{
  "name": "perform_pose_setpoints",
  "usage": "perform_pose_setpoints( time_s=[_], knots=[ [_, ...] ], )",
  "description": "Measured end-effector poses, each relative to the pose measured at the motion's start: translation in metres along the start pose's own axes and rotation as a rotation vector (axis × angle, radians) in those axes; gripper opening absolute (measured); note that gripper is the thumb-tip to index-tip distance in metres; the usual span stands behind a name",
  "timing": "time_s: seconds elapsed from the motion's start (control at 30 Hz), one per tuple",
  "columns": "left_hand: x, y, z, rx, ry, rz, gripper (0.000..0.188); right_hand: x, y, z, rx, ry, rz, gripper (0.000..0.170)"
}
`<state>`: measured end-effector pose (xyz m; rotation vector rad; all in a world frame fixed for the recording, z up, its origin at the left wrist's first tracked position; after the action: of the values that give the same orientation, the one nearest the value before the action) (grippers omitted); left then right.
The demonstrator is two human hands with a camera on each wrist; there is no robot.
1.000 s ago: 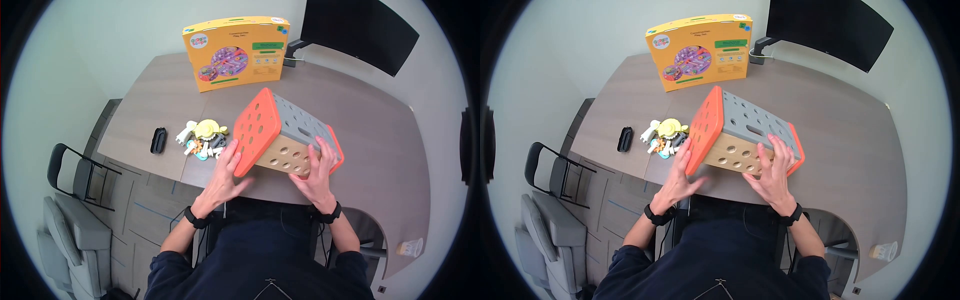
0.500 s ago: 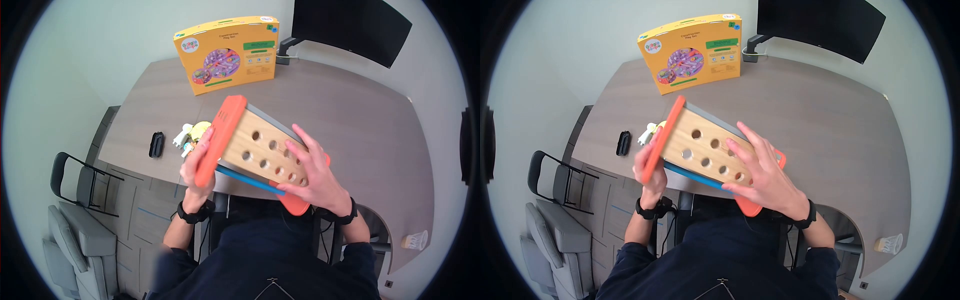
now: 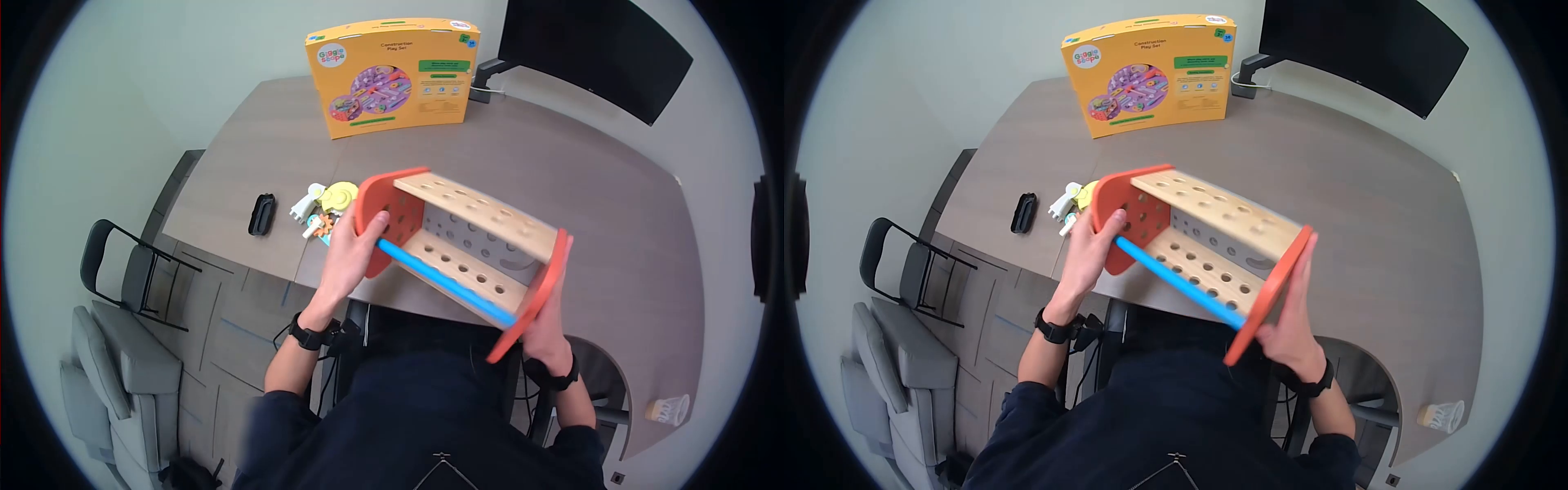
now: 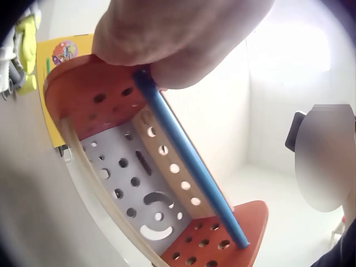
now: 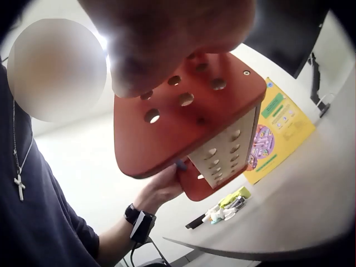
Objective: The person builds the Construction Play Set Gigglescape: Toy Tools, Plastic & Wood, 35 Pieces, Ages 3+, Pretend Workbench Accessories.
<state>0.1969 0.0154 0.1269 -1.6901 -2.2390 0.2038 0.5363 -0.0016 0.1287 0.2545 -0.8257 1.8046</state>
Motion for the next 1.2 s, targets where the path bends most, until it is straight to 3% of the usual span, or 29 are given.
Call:
perform_pose_setpoints(
  time_s=[0.07, 0.1, 0.23, 0.27, 0.37, 0.63, 0.67, 0.77, 0.8, 0.9, 0.93, 1.03, 1.1, 1.17, 1.2],
  knots=[
    [-0.008, 0.003, -0.005, 0.052, -0.044, 0.098, 0.039, 0.020, -0.008, 0.007, 0.299, 0.287, -0.079, 0.101],
    [-0.012, 0.006, -0.009, 0.078, -0.062, 0.148, 0.040, -0.034, -0.030, -0.095, 0.715, 0.360, -0.091, 0.085],
    [-0.016, 0.004, -0.021, 0.291, -0.082, 0.223, 0.044, -0.013, -0.030, -0.086, 0.832, 0.639, -0.123, 0.089],
    [-0.016, 0.007, -0.023, 0.303, -0.017, 0.198, 0.048, -0.013, -0.026, -0.083, 0.844, 0.712, -0.127, 0.089],
    [-0.012, 0.005, -0.022, 0.442, -0.078, 0.305, 0.049, -0.014, -0.015, -0.077, 0.880, 0.712, -0.083, 0.092],
    [-0.010, 0.009, -0.023, 0.488, -0.109, 0.348, 0.061, -0.017, -0.012, -0.097, 0.991, 0.836, -0.238, 0.085],
    [-0.009, 0.009, -0.026, 0.499, -0.118, 0.365, 0.066, -0.014, -0.011, -0.096, 1.001, 0.843, -0.243, 0.084],
    [-0.011, 0.013, -0.027, 0.499, -0.186, 0.324, 0.058, -0.009, -0.011, -0.093, 1.004, 0.866, -0.248, 0.081],
    [-0.008, 0.010, -0.029, 0.550, -0.220, 0.394, 0.067, -0.008, -0.013, -0.092, 0.998, 0.866, -0.246, 0.080],
    [-0.008, 0.017, 0.010, 0.372, -0.061, 0.260, 0.065, -0.005, -0.014, -0.091, 0.984, 0.875, -0.246, 0.077],
    [-0.010, 0.014, 0.002, 0.249, -0.146, 0.308, 0.057, -0.003, -0.014, -0.090, 0.978, 0.875, -0.252, 0.076],
    [-0.009, -0.003, 0.017, 0.068, -0.114, 0.303, 0.049, 0.004, -0.015, -0.090, 0.923, 0.844, -0.293, 0.073],
    [0.001, -0.030, 0.037, 0.444, -0.032, 0.128, 0.033, 0.012, -0.021, -0.089, 0.791, 0.732, -0.355, 0.071],
    [0.008, -0.059, 0.051, 0.746, 0.081, -0.025, 0.026, 0.017, -0.037, -0.081, 0.537, 0.476, -0.440, 0.064],
    [0.008, -0.067, 0.056, 0.792, 0.032, -0.004, 0.026, 0.017, -0.047, -0.076, 0.384, 0.345, -0.490, 0.059]
  ],
)
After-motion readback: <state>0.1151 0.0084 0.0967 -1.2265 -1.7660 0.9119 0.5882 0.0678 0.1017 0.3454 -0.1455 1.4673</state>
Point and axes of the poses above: each hand's wrist, its own x-axis towards the middle knuckle, its own y-axis out of the palm, z = x × y, the point moved 2 cm from there along x, towards the middle knuckle, and after that the axes turned 12 degrees about x, right-handed, at the moved point
